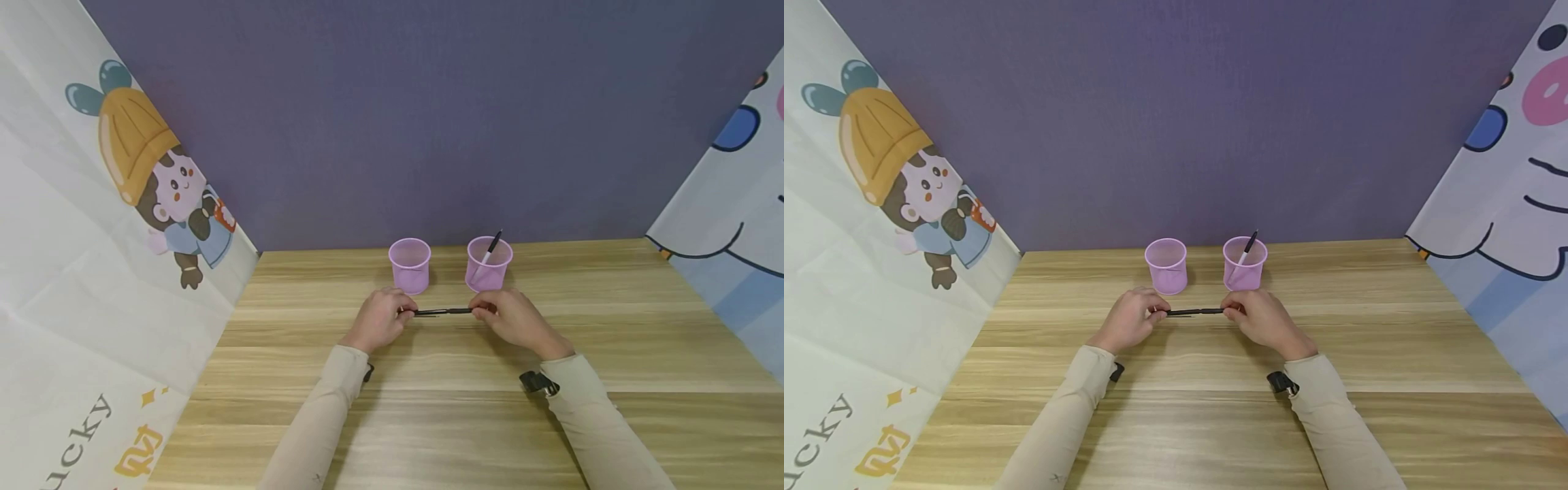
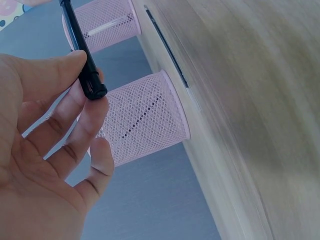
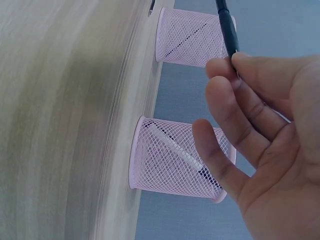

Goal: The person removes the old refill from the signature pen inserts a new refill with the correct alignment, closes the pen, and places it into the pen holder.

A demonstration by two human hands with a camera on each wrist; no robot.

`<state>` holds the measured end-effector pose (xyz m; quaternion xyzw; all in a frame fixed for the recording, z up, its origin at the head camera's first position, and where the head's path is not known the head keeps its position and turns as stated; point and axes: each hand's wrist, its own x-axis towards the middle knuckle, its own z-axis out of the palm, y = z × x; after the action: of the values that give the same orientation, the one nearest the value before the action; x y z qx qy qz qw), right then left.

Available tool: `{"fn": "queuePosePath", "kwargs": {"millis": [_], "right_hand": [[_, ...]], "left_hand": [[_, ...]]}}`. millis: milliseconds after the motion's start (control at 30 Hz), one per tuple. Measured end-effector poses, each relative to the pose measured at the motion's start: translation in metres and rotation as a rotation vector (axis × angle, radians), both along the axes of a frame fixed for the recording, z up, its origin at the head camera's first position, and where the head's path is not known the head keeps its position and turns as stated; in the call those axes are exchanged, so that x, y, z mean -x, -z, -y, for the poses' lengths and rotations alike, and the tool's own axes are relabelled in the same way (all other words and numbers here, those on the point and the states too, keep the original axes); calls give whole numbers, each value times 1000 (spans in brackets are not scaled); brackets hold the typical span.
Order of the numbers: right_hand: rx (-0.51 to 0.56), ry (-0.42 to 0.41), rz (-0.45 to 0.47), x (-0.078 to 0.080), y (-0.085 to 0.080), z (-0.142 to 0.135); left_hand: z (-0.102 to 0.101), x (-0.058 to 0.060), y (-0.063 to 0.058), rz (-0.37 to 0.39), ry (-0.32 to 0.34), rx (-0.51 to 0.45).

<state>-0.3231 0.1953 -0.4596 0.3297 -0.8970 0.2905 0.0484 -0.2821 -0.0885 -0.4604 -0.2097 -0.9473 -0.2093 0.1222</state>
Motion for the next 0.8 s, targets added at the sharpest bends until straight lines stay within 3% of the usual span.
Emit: {"fn": "queuePosePath", "kwargs": {"millis": [800], "right_hand": [[26, -32, 15, 1, 1, 0]], "left_hand": [[1, 0, 0, -32, 12, 12]]}}
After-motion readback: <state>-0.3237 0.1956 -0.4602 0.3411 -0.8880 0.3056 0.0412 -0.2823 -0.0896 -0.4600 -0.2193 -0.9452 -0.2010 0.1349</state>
